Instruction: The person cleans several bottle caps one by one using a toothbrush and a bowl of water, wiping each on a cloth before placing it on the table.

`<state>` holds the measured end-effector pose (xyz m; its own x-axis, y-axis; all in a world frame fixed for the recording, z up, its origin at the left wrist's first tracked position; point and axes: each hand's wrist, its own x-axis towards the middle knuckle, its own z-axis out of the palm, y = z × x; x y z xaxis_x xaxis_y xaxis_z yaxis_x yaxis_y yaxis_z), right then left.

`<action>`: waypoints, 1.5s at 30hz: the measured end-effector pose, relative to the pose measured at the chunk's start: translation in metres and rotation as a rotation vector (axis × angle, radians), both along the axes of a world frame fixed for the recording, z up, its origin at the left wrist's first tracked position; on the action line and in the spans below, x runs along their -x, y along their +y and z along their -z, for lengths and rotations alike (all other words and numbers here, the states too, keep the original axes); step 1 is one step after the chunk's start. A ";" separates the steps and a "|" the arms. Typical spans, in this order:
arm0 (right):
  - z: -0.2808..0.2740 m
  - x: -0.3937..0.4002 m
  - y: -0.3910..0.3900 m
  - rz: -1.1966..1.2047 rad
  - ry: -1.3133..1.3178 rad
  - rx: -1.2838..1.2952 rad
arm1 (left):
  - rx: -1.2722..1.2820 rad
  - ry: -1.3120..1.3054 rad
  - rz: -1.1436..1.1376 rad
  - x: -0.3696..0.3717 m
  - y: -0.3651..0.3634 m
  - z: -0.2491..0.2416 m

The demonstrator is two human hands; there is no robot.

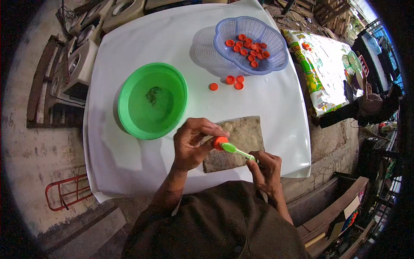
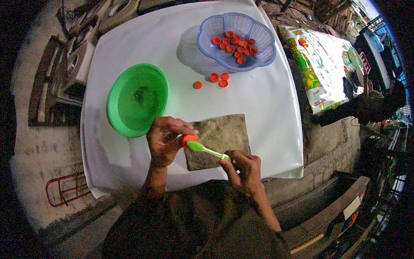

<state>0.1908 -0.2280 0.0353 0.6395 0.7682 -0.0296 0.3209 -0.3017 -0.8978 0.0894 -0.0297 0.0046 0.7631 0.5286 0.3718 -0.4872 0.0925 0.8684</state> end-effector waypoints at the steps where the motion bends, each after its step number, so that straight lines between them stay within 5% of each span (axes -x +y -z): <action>1: 0.001 0.001 0.000 -0.035 -0.010 -0.025 | -0.007 -0.039 0.055 0.000 0.000 0.003; 10: -0.001 0.000 0.003 -0.062 -0.027 0.001 | 0.033 -0.005 0.044 0.002 0.004 0.004; 17: 0.002 -0.025 0.010 0.142 0.071 0.088 | -0.543 0.428 -0.179 -0.005 -0.014 0.037; 21: -0.001 -0.022 0.041 0.003 -0.112 0.207 | -0.687 0.559 -0.230 0.002 -0.036 0.100; 23: 0.011 -0.014 0.062 -0.094 -0.182 -0.016 | -0.781 0.492 -0.223 0.009 -0.041 0.128; 25: 0.008 -0.013 0.081 -0.224 -0.233 0.036 | -0.978 0.584 -0.311 0.012 -0.042 0.082; 28: 0.000 -0.006 0.115 -0.359 -0.246 -0.010 | -1.094 0.668 -0.245 0.026 -0.051 0.081; 31: 0.007 0.001 0.148 -0.433 -0.292 -0.005 | -0.741 0.779 -0.316 0.018 -0.051 0.099; 40: 0.016 0.003 0.174 -0.402 -0.382 0.073 | -0.914 0.617 -0.359 0.010 -0.043 0.090; 43: 0.037 -0.018 0.168 -0.384 -0.357 -0.082 | -0.989 0.700 -0.434 0.003 -0.041 0.086; 45: 0.032 -0.030 0.160 -0.426 -0.204 -0.041 | -1.059 0.911 -0.143 0.004 -0.032 0.080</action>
<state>0.2206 -0.0685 0.0033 0.2570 0.9613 0.0993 0.5791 -0.0709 -0.8122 0.0852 -0.0614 -0.0758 0.9129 0.4054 0.0473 0.3280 -0.7977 0.5060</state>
